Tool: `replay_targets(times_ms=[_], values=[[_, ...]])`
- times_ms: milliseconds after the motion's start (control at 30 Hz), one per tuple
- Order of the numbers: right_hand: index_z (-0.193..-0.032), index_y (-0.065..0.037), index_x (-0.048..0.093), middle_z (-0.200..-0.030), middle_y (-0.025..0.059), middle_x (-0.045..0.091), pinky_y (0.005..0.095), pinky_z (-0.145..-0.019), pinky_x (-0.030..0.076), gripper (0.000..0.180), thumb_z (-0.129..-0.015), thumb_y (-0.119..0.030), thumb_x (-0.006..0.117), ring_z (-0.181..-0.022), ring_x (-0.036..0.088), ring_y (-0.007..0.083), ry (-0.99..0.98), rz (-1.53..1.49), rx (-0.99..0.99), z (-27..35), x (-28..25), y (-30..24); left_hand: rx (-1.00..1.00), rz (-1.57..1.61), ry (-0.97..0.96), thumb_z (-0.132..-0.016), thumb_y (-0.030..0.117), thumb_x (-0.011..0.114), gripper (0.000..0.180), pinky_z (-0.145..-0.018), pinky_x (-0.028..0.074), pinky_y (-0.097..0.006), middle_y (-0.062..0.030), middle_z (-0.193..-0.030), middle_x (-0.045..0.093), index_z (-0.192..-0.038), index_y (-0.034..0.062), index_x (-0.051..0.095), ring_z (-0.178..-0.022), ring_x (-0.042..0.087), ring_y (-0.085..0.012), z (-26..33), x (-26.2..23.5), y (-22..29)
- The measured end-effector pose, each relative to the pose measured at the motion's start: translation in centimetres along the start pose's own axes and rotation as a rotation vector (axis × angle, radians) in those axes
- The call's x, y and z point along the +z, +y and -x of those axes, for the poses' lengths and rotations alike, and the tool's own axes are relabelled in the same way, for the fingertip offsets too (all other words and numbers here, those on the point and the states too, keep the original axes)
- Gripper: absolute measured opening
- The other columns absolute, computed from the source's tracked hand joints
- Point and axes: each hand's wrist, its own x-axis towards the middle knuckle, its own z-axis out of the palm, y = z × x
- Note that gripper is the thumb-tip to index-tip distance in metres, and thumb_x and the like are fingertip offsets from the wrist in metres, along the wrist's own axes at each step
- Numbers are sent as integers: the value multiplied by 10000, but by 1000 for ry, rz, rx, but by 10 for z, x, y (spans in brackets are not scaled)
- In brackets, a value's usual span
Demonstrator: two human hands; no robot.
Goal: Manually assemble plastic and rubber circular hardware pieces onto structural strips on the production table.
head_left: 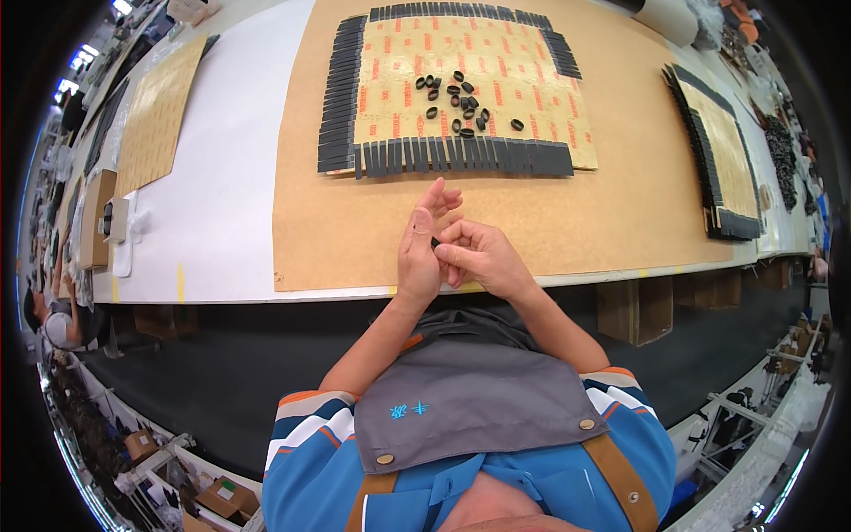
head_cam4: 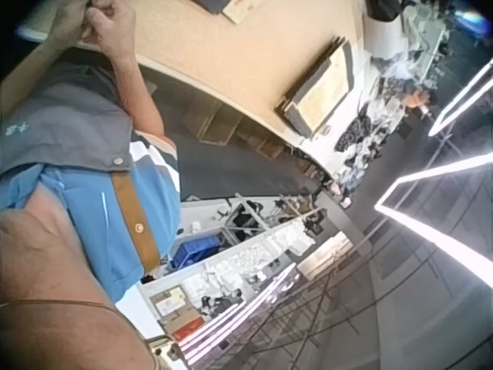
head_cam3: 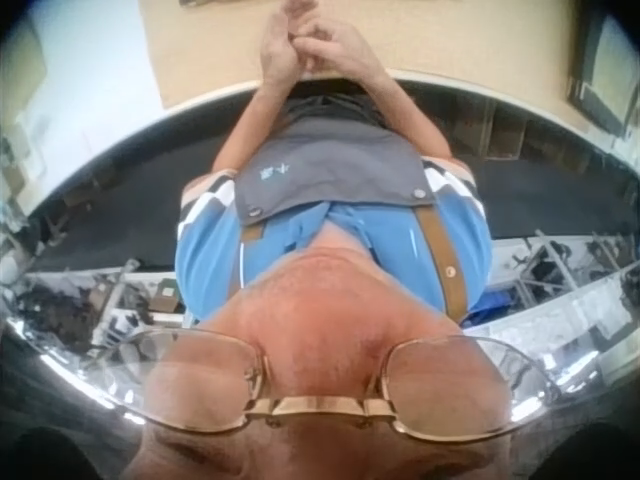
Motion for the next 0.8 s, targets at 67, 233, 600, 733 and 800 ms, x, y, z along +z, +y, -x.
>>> replay_targets(times_ms=[67,233,600,733,800], values=[[-910,-4,564,-716,21,590,209,-514,474,132,-898,-131,594,-561,550,64,28,-147,-46,-1,0,11,20,-106,-51,-1013,401,264,549,-1008,352,-335,-158,-1266,472,-1350,-15,386,-1208,432,-234,1,3,-6],[-923,18,573,-763,48,601,222,-558,506,117,-898,-97,580,-612,586,82,189,-226,-141,3,-21,7,-98,-14,-62,-1010,391,324,497,-821,420,-258,-54,-978,566,-1178,-21,543,-843,509,-95,0,-9,-6],[-919,47,608,-761,69,632,231,-629,533,142,-859,-77,643,-660,611,96,136,-195,-102,11,-33,5,-291,-226,-68,-913,230,606,228,-595,418,-192,1,-742,557,-942,7,573,-647,513,-56,4,-11,3],[-923,45,615,-760,66,632,230,-623,532,156,-852,-87,658,-659,610,95,112,-166,-56,11,-34,3,-348,-208,-60,-894,224,634,206,-520,375,-172,29,-660,526,-880,32,558,-569,475,-36,4,-11,2],[-915,40,614,-763,67,633,232,-619,532,152,-849,-89,659,-653,610,96,110,-129,-40,10,-35,4,-377,-177,-71,-896,226,628,194,-512,349,-178,39,-648,489,-866,52,547,-554,432,-41,5,-9,6]])
